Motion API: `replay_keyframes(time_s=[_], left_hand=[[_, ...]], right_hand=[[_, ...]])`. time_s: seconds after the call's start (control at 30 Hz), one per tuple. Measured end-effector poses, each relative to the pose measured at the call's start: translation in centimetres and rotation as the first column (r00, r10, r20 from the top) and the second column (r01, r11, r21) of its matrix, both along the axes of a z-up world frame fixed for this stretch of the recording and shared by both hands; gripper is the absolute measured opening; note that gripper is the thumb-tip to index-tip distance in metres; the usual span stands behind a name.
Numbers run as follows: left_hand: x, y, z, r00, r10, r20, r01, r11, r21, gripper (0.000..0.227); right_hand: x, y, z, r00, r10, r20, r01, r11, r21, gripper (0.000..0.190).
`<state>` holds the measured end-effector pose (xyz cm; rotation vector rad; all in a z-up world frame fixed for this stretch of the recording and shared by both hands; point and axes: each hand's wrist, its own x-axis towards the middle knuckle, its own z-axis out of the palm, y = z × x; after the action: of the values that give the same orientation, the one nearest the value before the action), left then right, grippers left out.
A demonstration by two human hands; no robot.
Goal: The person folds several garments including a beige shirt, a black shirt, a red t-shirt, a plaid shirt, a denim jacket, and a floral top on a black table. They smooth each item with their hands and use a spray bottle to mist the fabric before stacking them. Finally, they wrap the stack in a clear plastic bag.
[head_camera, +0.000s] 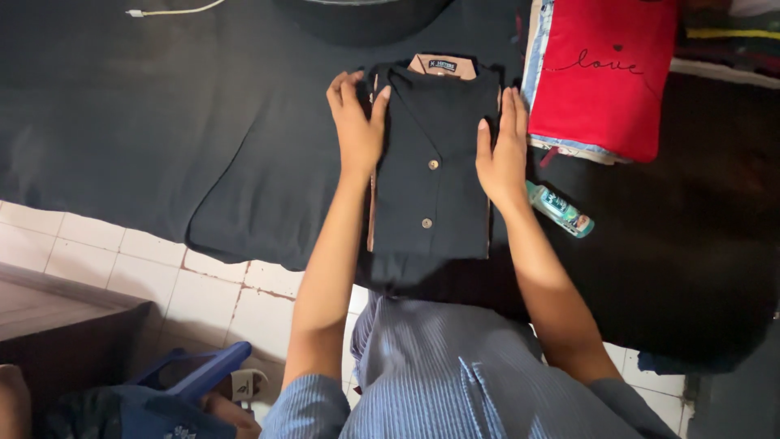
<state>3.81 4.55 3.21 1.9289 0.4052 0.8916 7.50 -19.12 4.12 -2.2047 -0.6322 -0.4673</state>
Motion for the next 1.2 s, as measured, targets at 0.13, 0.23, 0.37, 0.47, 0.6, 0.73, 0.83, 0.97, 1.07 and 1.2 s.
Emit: replay_keyframes(time_s=[0.13,0.23,0.37,0.47,0.6,0.73,0.83,0.97,1.07,1.2], left_hand=[[-2.6,-3.9,-0.3,0.985,-0.068,-0.156,0.1,0.973,0.209,0.046],[-3.6,-5.7,-0.9,0.956,-0.082,-0.283,0.163,0.947,0.275,0.058],[-3.5,-5.5,-1.1,0.966,-0.114,-0.231,0.167,0.96,0.226,0.061],[-3.5,-5.3,-1.8,0.965,-0.128,-0.228,0.174,0.965,0.194,0.062],[-2.6,-5.2,-1.8,0.965,-0.13,-0.229,0.177,0.964,0.196,0.063],[-3.4,-5.5,-0.2,0.944,-0.124,-0.305,0.208,0.942,0.262,0.063],[-6.0,-7.0,1.3,0.928,-0.098,-0.361,0.24,0.897,0.372,0.061],[-9.6,-11.0,1.9,0.91,-0.115,-0.397,0.291,0.861,0.416,0.065],[-9.8,-12.6,1.7,0.932,-0.055,-0.359,0.235,0.845,0.481,0.07],[-9.5,-12.8,1.1,0.935,0.0,-0.353,0.2,0.824,0.53,0.073]], right_hand=[[-0.9,1.0,0.0,0.992,0.104,-0.069,-0.103,0.995,0.013,0.058],[-0.7,2.5,-1.4,0.982,0.138,-0.127,-0.147,0.987,-0.07,0.068],[-0.3,3.8,-3.3,0.982,0.097,-0.165,-0.117,0.987,-0.115,0.07],[-0.3,3.6,-4.3,0.982,0.095,-0.162,-0.111,0.989,-0.094,0.07],[0.3,3.8,-4.4,0.985,0.086,-0.15,-0.1,0.991,-0.09,0.07],[0.0,3.0,-3.6,0.974,0.17,-0.15,-0.173,0.985,-0.004,0.067],[-0.9,0.6,-2.0,0.956,0.243,-0.162,-0.229,0.968,0.097,0.059],[-5.4,-4.9,-0.6,0.997,0.066,-0.043,-0.068,0.996,-0.057,0.043],[-7.8,-7.6,-0.2,0.984,-0.145,0.107,0.173,0.929,-0.327,0.049],[-8.6,-9.6,0.3,0.966,-0.259,0.001,0.229,0.85,-0.474,0.042]])
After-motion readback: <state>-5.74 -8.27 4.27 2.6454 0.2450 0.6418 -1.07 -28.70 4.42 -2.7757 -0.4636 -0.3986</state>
